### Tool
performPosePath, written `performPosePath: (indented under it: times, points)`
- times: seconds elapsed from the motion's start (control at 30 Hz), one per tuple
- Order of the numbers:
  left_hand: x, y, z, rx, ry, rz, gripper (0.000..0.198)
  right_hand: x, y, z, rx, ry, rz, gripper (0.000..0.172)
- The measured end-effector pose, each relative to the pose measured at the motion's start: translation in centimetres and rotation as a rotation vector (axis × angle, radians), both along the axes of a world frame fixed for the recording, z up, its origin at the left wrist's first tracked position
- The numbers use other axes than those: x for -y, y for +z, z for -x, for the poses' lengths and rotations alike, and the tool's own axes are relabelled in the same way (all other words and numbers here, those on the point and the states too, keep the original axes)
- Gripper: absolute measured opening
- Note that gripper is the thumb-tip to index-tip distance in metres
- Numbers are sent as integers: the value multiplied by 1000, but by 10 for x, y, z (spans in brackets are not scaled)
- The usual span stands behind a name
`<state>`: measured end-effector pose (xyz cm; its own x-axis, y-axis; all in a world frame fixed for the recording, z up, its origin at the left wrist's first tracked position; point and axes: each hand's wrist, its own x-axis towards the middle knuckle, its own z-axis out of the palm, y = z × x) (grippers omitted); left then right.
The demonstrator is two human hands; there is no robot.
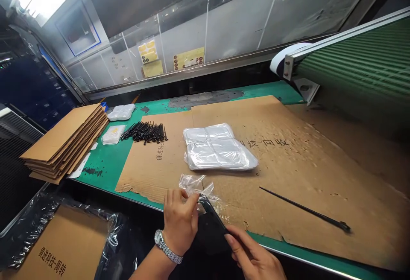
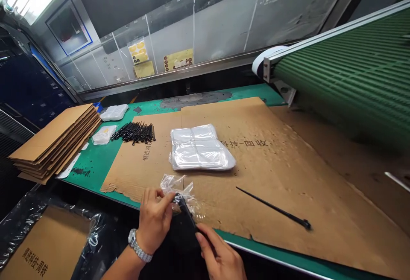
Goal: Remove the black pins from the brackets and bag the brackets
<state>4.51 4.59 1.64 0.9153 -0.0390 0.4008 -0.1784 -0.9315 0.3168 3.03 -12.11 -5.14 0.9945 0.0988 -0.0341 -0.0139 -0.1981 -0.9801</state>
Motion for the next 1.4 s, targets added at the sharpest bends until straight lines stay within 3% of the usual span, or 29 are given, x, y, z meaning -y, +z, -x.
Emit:
performPosePath:
  times: [0.1,0.23,0.43,0.53,0.6,0.73,0.83,0.9,0.93,1.07,1.17,1.27,1.33,1.4]
  points:
    - [8,10,-5,0,-137,-110,20,-3,16,-8,-3,-16,-91,29]
    - [10,15,3,82,-333,-128,20,-10,34,-17,-240,-70,-340,41]
    - [5,19,20,260,-216,20,22,-23,40,-25,-325,-244,-548,66]
    - [13,22,24,257,-266,10,25,-32,39,-23,-326,-291,-614,74]
    - [21,23,25,270,-320,17,28,-35,38,-20,-295,-268,-608,74]
    - [30,21,24,283,-329,135,32,-33,33,-18,-135,-151,-382,80]
    - [25,13,23,160,-581,198,32,-25,37,-25,-163,-53,-434,91]
    - [17,8,24,56,-759,187,30,-20,42,-32,-276,-72,-550,95]
    - [12,5,25,6,-788,180,29,-18,45,-35,-325,-105,-590,96]
    - [-10,-1,30,-176,-583,226,30,-18,48,-38,-365,-192,-634,87]
    - [-20,-9,36,-272,-482,361,26,-23,44,-34,-334,-250,-602,72]
    - [-19,-20,36,-213,-254,753,28,-29,42,-28,-289,-286,-555,61]
    - [-14,-24,32,-146,-44,1072,45,-32,42,-23,-264,-295,-531,56]
    - [-6,-25,24,-130,60,1396,53,-35,42,-18,-243,-301,-516,54]
